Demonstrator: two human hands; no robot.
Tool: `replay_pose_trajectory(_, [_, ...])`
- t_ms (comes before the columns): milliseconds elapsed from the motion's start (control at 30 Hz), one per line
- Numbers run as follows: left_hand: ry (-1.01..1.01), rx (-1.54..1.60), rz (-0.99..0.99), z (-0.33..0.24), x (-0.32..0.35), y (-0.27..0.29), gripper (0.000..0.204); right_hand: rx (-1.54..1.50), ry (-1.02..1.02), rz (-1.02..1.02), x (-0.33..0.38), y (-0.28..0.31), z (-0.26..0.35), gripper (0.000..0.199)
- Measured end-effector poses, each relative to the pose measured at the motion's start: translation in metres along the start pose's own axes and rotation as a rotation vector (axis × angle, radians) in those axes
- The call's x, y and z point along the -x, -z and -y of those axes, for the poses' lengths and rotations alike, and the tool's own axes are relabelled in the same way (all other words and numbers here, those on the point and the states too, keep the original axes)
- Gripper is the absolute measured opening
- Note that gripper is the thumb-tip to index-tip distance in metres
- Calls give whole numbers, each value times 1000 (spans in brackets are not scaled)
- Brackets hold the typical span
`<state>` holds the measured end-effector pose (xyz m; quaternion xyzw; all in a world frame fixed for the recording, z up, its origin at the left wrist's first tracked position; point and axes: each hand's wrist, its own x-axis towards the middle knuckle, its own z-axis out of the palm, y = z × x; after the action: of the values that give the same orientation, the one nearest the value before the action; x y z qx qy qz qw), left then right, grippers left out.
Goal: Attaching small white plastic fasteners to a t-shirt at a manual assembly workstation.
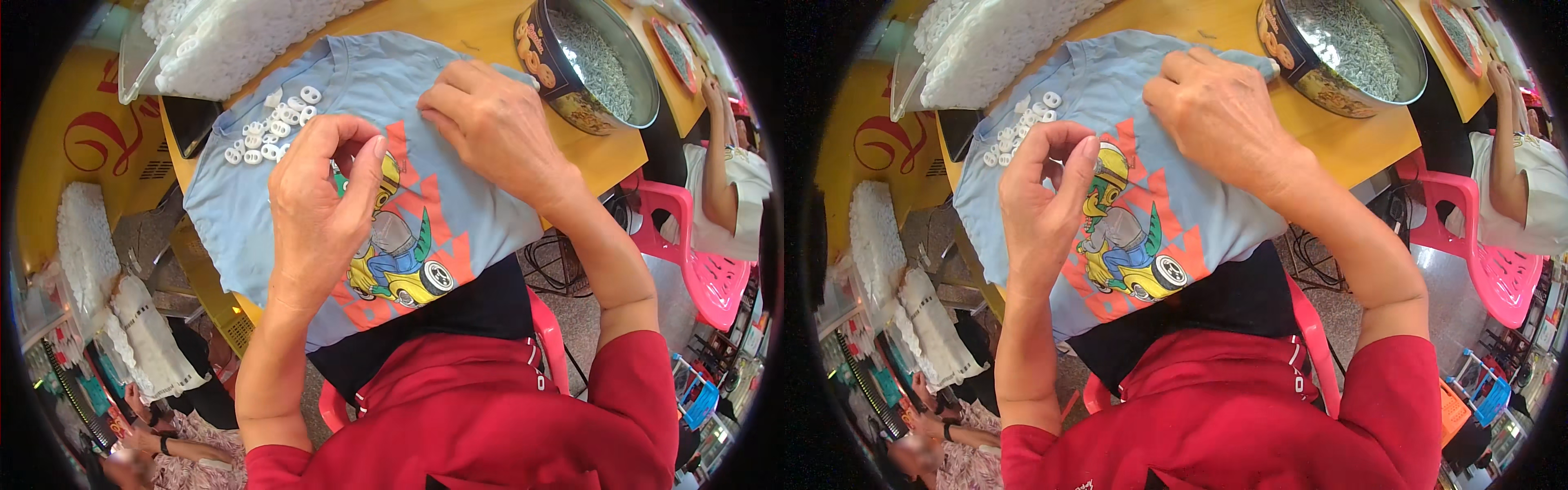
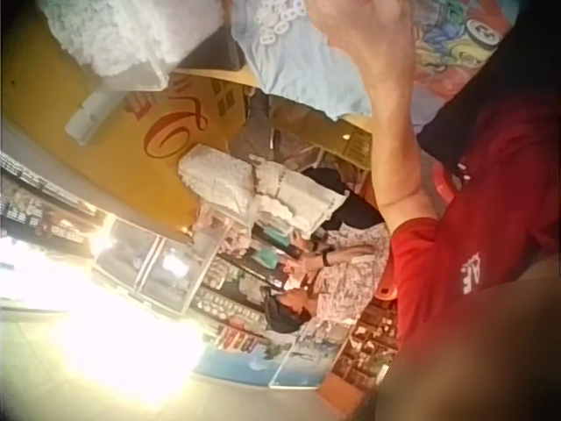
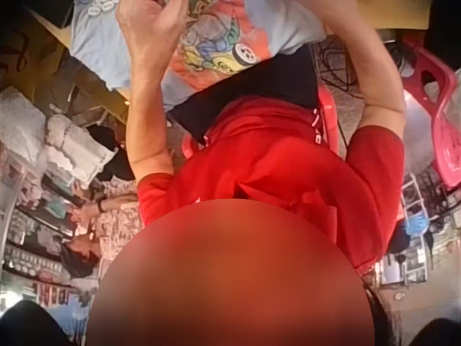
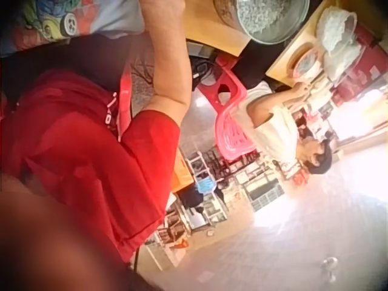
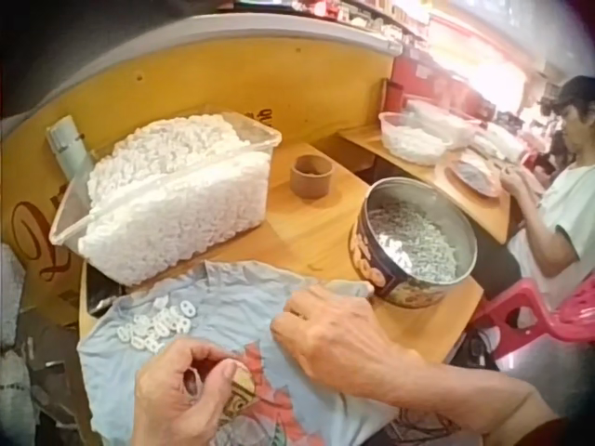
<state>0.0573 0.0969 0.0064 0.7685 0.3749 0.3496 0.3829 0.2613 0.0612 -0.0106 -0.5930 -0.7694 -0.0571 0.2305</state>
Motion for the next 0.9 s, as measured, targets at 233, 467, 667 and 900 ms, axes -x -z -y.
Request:
replay_pose_trajectory(233, [39, 48, -30, 5, -2, 1, 6, -35, 18, -76, -2, -2, -2, 11])
replay_pose_trajectory(467, [-72, 102, -75, 1, -3, 3, 7, -1103, -637, 111, -3, 28, 13, 20])
replay_pose_trajectory(667, [-83, 128, 24, -14, -1, 4, 15, -1632, -784, 148, 8, 28, 27, 21])
replay_pose_trajectory(900, [-145, 150, 23, -15, 2, -1, 10, -1771, -765, 180, 11, 35, 33, 23])
